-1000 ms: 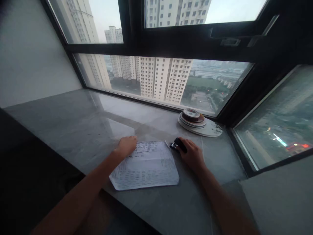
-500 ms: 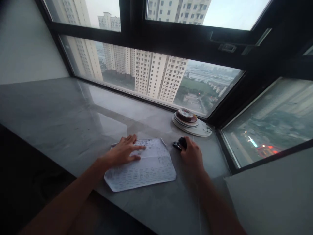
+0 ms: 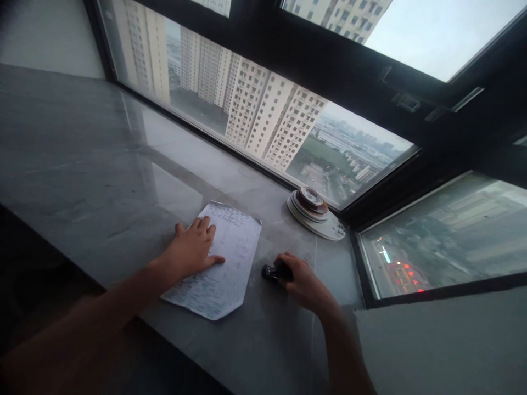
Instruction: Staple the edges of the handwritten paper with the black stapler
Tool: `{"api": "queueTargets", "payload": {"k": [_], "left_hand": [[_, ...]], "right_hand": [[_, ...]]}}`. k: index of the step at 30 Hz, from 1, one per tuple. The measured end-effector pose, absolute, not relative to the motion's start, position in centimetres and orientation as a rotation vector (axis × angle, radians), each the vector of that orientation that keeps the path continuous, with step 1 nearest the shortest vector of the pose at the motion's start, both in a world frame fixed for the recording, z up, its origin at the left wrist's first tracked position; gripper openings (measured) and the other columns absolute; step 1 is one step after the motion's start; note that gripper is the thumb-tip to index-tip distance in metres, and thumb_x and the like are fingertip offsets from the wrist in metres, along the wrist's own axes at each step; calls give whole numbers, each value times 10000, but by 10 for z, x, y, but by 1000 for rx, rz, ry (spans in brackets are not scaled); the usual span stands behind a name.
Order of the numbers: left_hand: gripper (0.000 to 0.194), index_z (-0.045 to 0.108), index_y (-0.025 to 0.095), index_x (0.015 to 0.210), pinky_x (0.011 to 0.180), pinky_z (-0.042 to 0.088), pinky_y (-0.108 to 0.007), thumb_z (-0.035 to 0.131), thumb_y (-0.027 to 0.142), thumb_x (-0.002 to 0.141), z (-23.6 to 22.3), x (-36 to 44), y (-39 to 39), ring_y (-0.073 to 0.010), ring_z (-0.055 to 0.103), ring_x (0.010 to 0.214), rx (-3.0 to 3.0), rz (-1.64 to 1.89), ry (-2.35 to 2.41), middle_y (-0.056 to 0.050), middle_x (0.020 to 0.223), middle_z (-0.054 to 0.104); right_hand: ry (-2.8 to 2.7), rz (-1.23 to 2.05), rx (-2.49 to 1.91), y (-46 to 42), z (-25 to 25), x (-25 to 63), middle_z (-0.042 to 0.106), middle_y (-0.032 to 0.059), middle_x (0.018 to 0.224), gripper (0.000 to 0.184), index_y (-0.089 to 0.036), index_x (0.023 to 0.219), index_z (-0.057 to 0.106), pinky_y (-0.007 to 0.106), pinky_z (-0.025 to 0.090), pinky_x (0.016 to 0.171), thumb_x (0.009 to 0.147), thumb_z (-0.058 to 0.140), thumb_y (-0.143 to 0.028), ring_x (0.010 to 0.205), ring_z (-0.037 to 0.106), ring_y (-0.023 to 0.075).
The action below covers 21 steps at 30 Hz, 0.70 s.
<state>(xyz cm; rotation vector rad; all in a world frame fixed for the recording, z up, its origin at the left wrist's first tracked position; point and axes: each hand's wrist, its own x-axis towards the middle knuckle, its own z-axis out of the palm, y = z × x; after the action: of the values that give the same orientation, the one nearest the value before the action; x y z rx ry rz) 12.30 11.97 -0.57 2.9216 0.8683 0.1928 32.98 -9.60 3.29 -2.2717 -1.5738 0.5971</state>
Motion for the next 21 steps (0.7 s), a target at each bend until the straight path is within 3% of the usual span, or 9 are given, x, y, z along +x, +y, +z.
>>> {"api": "queueTargets", "payload": {"k": [3,8,12,14,17,21], "left_hand": [[693,613,107,1314,1088,186,-777,625,636,867,-8,122,111,-443,421,1275,2974,332,796,-260,1385,474],[762,533,290,1446,1096,243,-743,644,708,819,-21,122,96,-411,378,1357,2891,368,334,-209,1448,435],[796,524,304,1457,1100,192,-773,672,713,790,-27,125,83,-424,360,1376,2809,363,286,-213,1464,423],[800,513,309,1467,1109,154,-782,665,713,793,-28,126,78,-429,344,1389,2781,349,295,-207,1483,411],[796,516,324,1464,1119,110,-786,669,712,785,-27,127,74,-430,338,1395,2736,317,352,-191,1497,408],[788,534,328,1452,1118,63,-800,691,694,772,-26,125,73,-448,335,1396,2684,274,372,-182,1510,407]], "right_hand": [[-1596,642,-2179,-81,35,306,618,-19,903,84,-210,930,645,260,392,743,853,650,-244,810,562,143],[-1430,537,-2220,-70,30,292,625,-37,802,219,-211,894,634,258,379,716,913,639,-428,772,556,144],[-1301,459,-2279,-65,20,285,617,-14,741,529,-214,807,623,280,355,700,1045,288,-547,731,554,157],[-1215,363,-2395,-62,14,280,634,3,734,622,-218,789,627,296,351,716,1055,177,-555,732,566,174],[-1145,166,-2575,-59,7,276,678,35,765,614,-217,806,646,316,360,759,1054,180,-532,772,600,205],[-1249,141,-2590,-59,5,280,694,62,739,640,-203,786,671,295,400,726,1054,176,-508,723,626,198]]}}
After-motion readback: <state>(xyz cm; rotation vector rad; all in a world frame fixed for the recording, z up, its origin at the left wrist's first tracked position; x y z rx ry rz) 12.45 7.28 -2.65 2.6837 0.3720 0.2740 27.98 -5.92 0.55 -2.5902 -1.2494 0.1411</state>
